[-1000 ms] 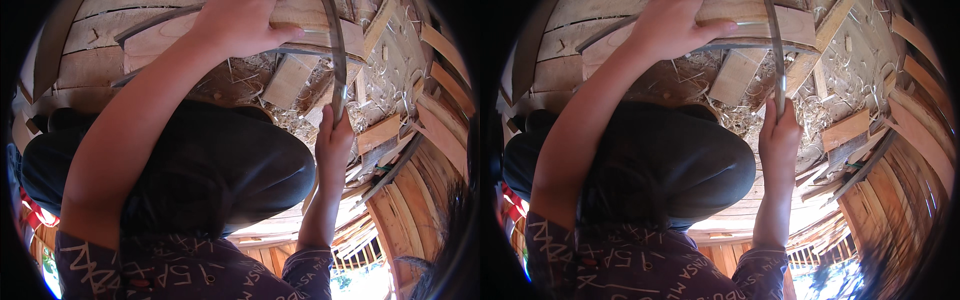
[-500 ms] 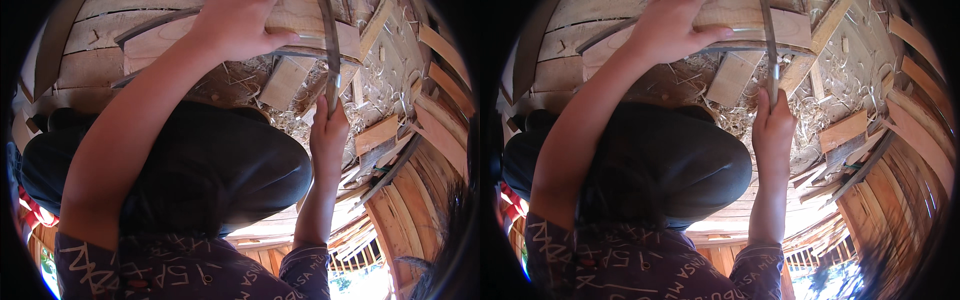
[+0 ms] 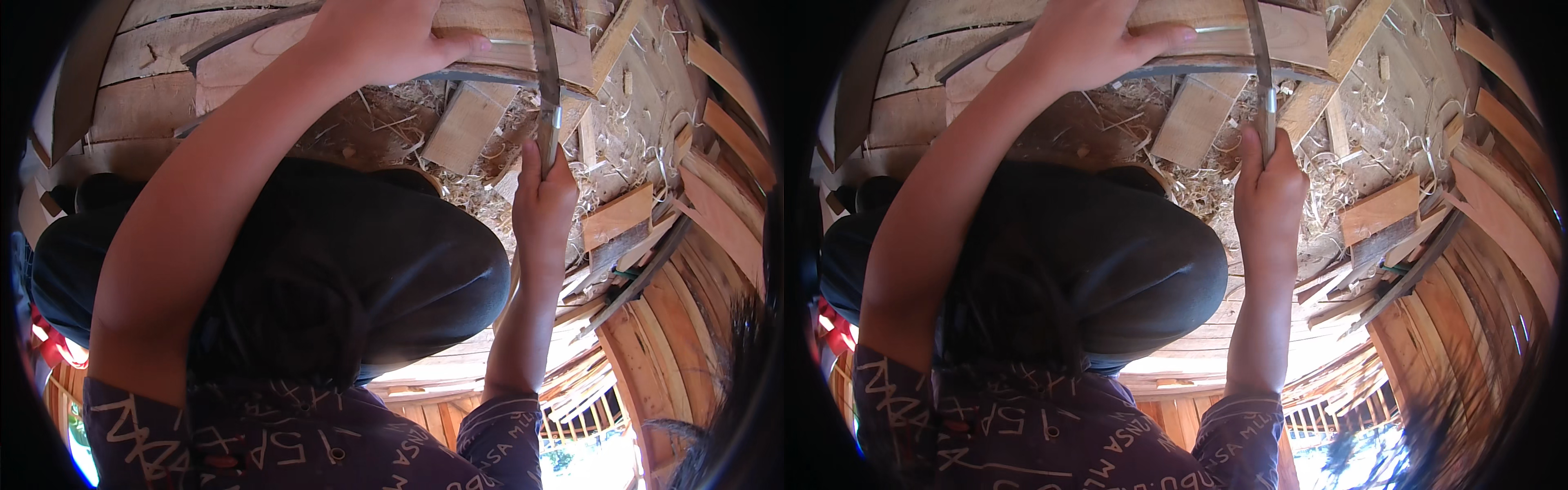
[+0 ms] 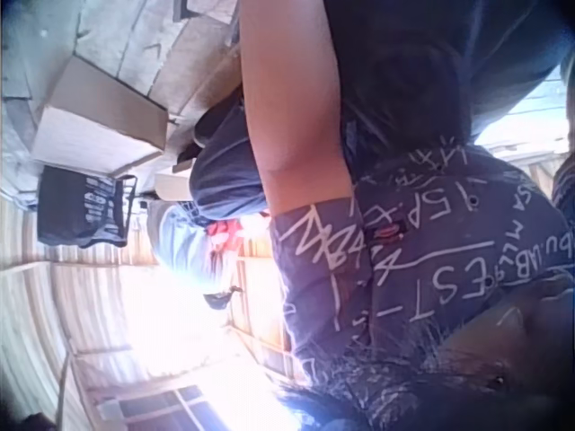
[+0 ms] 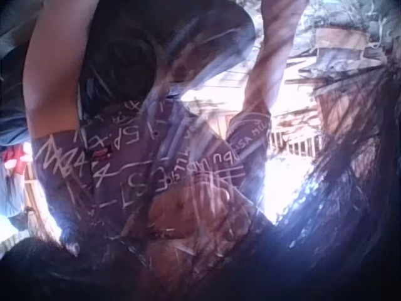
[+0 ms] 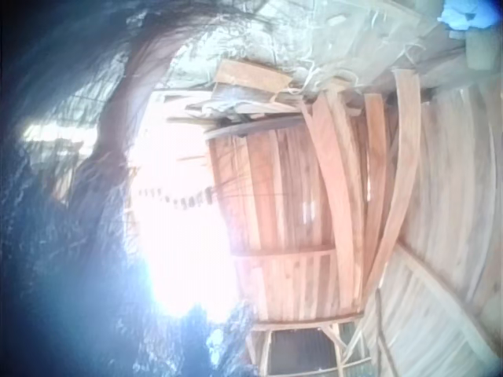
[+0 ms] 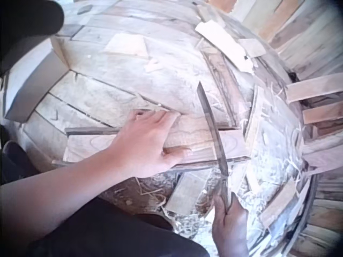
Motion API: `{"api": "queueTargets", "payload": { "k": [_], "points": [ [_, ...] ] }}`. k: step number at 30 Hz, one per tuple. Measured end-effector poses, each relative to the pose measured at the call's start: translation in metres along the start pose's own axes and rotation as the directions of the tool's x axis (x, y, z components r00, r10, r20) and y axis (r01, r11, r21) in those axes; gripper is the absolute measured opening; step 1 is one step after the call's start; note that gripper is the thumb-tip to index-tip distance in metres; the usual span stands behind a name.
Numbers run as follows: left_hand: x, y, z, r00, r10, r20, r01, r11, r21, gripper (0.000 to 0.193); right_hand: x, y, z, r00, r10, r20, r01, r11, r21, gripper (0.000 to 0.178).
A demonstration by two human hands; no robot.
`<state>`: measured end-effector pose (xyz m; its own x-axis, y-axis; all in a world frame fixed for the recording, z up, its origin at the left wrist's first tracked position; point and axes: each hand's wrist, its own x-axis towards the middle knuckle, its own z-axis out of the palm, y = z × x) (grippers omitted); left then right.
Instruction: The person uses a saw to cut a curved piece of wood while sitting on the floor, holding the wood steady by hand and with their leg.
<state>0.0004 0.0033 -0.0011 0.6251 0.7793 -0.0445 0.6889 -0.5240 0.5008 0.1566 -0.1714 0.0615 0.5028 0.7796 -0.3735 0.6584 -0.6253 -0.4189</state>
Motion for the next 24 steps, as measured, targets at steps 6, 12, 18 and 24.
{"api": "queueTargets", "payload": {
  "k": [6, 12, 18, 24],
  "points": [
    [-0.004, -0.004, -0.004, 0.998, 0.066, -0.016, -0.065, 0.998, 0.016, 0.072, -0.077, 0.024, -0.023, 0.998, 0.057, 0.021, -0.057, 0.998, 0.028, 0.02],
    [-0.003, -0.004, -0.001, 0.995, 0.089, -0.05, -0.088, 0.996, 0.031, 0.073, -0.021, 0.008, -0.006, 0.998, 0.047, 0.036, -0.048, 0.999, 0.017, 0.03],
    [-0.004, 0.001, -0.008, 0.999, -0.021, 0.023, 0.022, 1.0, -0.018, 0.073, -0.021, 0.006, -0.009, 0.999, 0.05, 0.023, -0.049, 0.998, -0.027, 0.024],
    [-0.012, -0.007, 0.003, 0.978, 0.171, -0.115, -0.165, 0.984, 0.066, 0.075, -0.079, 0.019, -0.024, 0.992, 0.113, 0.056, -0.114, 0.993, 0.018, 0.022]
  ]
}}
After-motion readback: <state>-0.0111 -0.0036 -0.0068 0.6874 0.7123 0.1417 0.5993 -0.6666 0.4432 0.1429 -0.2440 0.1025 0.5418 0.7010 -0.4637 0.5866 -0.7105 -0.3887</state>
